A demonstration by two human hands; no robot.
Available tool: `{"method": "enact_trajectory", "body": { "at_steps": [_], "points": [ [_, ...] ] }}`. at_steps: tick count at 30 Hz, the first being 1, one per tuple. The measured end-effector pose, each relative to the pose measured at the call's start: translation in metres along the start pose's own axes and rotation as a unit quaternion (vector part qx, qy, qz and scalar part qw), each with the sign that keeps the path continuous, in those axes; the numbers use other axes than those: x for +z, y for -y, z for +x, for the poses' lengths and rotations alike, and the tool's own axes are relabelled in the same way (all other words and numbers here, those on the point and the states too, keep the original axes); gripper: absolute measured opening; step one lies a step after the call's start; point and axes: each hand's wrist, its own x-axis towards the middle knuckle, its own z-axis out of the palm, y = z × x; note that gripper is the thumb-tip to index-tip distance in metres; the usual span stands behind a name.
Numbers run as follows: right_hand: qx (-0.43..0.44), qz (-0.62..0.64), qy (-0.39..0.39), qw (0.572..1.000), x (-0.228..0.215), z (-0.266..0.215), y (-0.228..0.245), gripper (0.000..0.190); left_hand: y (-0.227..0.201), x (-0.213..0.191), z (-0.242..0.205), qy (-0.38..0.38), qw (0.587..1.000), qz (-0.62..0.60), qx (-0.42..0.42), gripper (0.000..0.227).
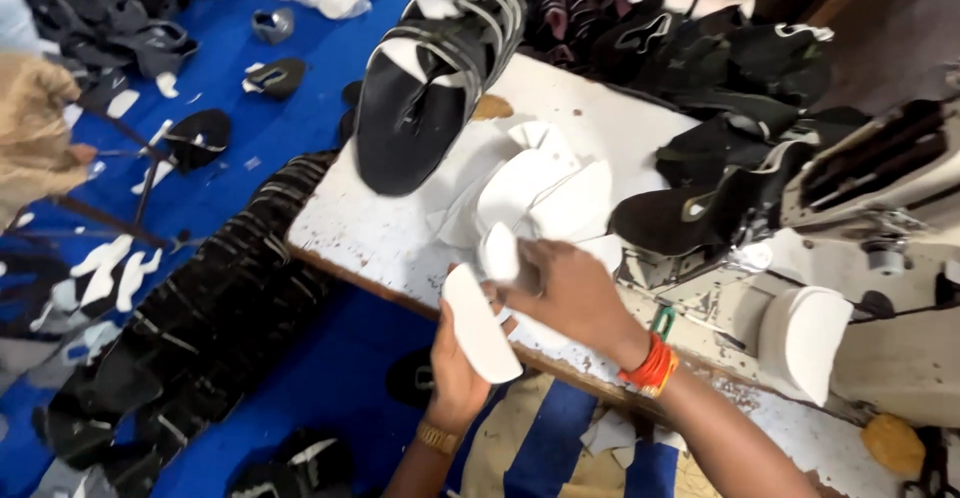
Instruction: The person picks up white insole pieces and black slipper uppers from a table, aligns them, and places them under a sewing machine. The person repeatedly stacks and restacks the white insoles while handling the black uppers, preparing them for stitching.
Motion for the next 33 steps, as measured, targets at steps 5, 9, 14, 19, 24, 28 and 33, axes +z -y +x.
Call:
{"method": "enact_trajectory", "body": {
  "at_steps": [5,9,14,19,24,28,33],
  "points": [
    [0.047,0.047,0.013,0.998,0.005,-0.006,0.020,0.068,0.004,-0.004,-0.003,0.075,0.977,-0.197,-0.041,0.066],
    [0.127,0.007,-0.007,0.992,-0.023,0.010,-0.015,0.038,0.010,-0.023,-0.003,0.132,0.984,-0.115,-0.029,0.065],
    [0.041,-0.093,-0.015,0.995,0.006,0.041,-0.099,0.064,-0.001,-0.004,-0.003,0.106,0.987,-0.106,-0.052,0.062],
    [-0.051,-0.205,0.042,0.976,0.031,0.055,-0.120,0.087,-0.003,-0.004,-0.002,0.058,0.996,-0.034,-0.066,0.058],
    [-0.010,-0.236,0.071,0.969,0.030,0.045,-0.115,0.076,0.001,-0.006,0.000,0.065,0.995,-0.045,-0.061,0.058],
    [-0.012,-0.224,0.064,0.972,0.025,0.042,-0.117,0.080,0.001,-0.001,0.000,0.070,0.995,-0.029,-0.064,0.059],
    [-0.034,-0.245,0.071,0.966,0.020,0.035,-0.112,0.080,0.000,-0.001,-0.001,0.056,0.996,-0.013,-0.067,0.060]
  ]
}}
